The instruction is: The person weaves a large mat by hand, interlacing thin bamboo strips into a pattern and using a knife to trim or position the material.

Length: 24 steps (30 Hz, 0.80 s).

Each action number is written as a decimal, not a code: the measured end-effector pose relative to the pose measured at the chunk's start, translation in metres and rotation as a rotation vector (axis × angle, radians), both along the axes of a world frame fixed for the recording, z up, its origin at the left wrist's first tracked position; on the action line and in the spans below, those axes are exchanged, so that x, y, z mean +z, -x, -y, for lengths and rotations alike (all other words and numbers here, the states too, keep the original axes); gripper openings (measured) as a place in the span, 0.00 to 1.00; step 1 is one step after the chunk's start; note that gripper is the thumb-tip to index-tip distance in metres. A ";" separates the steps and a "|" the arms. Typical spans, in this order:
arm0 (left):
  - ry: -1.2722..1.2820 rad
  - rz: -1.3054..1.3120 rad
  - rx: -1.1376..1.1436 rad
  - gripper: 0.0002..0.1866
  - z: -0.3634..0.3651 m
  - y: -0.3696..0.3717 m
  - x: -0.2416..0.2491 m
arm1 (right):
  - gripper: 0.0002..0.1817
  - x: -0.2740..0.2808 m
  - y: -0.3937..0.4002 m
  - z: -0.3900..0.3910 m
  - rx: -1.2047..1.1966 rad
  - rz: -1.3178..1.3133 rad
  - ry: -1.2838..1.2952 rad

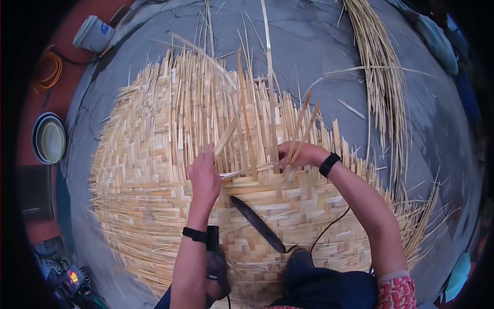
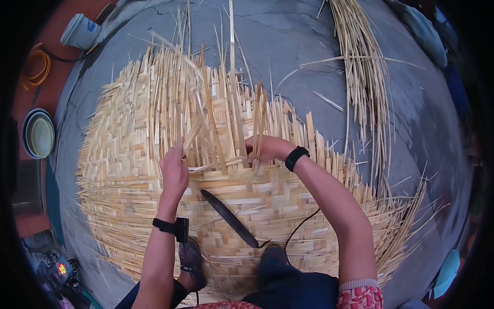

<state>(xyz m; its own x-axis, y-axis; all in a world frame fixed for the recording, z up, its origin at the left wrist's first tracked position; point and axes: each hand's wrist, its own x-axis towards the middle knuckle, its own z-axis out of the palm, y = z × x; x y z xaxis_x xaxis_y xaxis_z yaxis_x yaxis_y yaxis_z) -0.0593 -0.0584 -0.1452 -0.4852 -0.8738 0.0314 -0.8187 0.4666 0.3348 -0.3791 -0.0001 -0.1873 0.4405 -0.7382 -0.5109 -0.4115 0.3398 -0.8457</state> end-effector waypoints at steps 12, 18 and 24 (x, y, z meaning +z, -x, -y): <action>-0.944 -1.418 1.234 0.11 0.016 -0.044 -0.021 | 0.12 0.046 -0.003 -0.038 0.060 -0.499 0.562; -0.435 -1.038 0.406 0.14 -0.026 -0.029 0.040 | 0.07 0.050 -0.010 -0.054 0.035 -0.684 0.662; -0.767 -1.832 0.365 0.35 -0.002 -0.128 0.002 | 0.10 0.044 -0.004 -0.053 0.037 -0.670 0.602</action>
